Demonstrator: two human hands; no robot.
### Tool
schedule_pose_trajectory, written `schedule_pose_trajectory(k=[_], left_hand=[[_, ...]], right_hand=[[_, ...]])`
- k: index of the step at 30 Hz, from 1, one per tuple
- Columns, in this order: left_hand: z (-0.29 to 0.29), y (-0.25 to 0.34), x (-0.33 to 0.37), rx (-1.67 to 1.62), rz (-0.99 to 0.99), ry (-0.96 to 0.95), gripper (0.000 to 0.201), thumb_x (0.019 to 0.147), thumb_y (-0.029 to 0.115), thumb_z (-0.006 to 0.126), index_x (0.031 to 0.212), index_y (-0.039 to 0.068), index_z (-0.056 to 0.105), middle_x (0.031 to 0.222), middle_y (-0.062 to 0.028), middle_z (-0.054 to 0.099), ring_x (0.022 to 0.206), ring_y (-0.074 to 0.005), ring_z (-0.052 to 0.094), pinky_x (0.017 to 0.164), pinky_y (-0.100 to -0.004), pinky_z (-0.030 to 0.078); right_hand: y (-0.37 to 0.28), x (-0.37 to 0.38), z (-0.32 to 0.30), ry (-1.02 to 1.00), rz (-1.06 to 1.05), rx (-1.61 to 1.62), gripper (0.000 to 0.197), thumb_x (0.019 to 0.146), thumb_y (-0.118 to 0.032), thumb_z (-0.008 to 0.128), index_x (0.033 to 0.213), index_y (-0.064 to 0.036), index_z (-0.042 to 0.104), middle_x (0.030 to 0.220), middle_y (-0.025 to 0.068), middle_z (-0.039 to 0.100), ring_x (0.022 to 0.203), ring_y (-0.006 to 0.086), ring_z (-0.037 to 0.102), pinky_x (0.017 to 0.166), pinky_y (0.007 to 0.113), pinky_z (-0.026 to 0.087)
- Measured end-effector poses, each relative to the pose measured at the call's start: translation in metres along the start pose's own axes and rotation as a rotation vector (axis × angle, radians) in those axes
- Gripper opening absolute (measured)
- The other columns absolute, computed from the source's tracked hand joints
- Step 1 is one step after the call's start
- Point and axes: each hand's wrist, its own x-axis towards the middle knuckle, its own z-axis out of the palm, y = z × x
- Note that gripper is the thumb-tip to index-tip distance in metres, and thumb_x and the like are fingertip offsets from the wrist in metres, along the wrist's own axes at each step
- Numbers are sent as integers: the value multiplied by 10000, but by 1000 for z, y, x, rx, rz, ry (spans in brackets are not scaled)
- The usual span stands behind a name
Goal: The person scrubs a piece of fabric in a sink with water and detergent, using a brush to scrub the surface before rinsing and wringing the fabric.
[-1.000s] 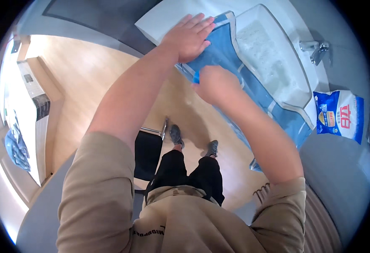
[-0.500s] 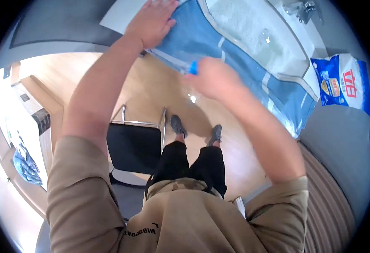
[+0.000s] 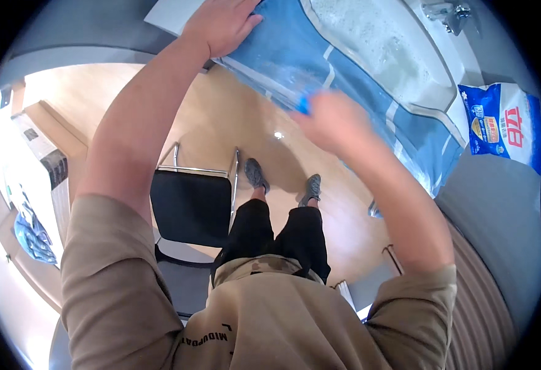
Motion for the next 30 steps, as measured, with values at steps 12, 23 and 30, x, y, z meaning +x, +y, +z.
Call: schedule_pose_trajectory(k=[12, 23, 30], left_hand=[[-4, 3, 7, -19, 40, -8, 554, 981, 254, 502, 1469, 22, 384, 1547, -192, 376, 1453, -380, 305, 1217, -506, 196], [-2, 3, 4, -40, 53, 40, 569, 963, 213, 532, 1477, 24, 378, 1541, -204, 379, 1463, -386, 280, 1220, -493, 191], [-3, 7, 7, -25, 13, -3, 570, 962, 204, 526, 1478, 17, 372, 1538, -216, 376, 1458, -392, 287, 1219, -511, 184]], right_hand=[[-27, 25, 9, 126, -121, 43, 424, 883, -422, 645, 856, -3, 705, 896, 248, 686, 855, 435, 650, 760, 509, 526], [-25, -2, -3, 35, -23, 37, 449, 907, -448, 601, 973, -26, 739, 994, 208, 719, 945, 383, 689, 832, 471, 558], [119, -83, 14, -138, 255, 23, 457, 897, -450, 602, 983, -19, 729, 956, 227, 711, 914, 395, 685, 812, 474, 556]])
